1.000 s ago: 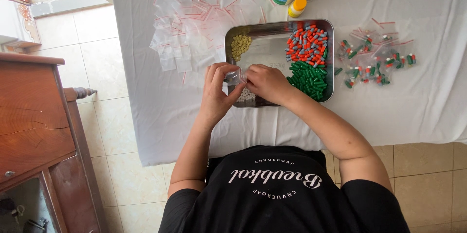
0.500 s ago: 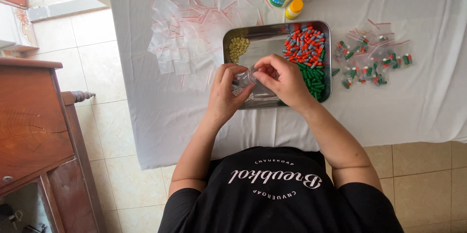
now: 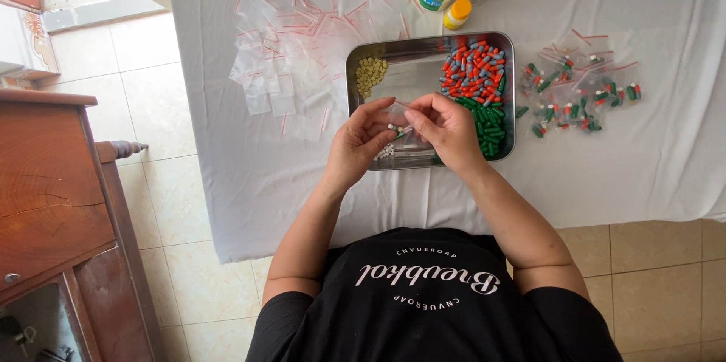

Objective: Sorting and bagging medicinal capsules into small plastic bags

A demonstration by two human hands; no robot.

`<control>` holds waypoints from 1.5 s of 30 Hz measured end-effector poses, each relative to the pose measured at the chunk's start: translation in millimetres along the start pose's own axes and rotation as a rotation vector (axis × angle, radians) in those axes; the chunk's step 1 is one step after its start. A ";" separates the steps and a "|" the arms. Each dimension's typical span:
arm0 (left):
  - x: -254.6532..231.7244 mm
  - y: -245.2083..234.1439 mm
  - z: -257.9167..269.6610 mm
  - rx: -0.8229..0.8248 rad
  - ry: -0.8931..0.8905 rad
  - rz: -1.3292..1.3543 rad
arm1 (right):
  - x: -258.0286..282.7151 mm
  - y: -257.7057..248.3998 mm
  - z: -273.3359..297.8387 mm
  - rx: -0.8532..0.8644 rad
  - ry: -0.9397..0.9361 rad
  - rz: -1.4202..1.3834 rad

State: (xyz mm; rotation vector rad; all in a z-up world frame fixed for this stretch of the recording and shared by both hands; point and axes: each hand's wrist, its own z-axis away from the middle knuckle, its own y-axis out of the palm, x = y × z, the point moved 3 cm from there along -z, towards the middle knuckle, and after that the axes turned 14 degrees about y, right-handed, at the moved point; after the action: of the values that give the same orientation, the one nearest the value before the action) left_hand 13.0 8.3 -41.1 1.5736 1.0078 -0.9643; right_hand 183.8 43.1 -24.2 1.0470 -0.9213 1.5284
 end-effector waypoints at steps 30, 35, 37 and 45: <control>-20.2 31.7 -20.5 -0.059 0.098 -0.202 | 26.8 -11.1 24.2 -0.032 -0.378 0.033; -13.4 32.9 -17.6 -0.058 0.128 -0.156 | 26.6 -12.7 24.8 -0.056 -0.414 0.043; -10.7 34.5 -17.5 -0.060 0.134 -0.129 | 26.6 -14.1 24.1 -0.062 -0.425 0.036; -13.4 43.0 -18.7 -0.086 0.163 0.055 | 30.6 -18.5 26.6 -0.009 -0.361 -0.227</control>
State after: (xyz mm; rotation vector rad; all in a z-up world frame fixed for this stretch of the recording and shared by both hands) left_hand 50.7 17.7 -11.5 1.6189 1.0977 -0.7553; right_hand 203.2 31.4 14.2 1.3994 -1.0125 1.1675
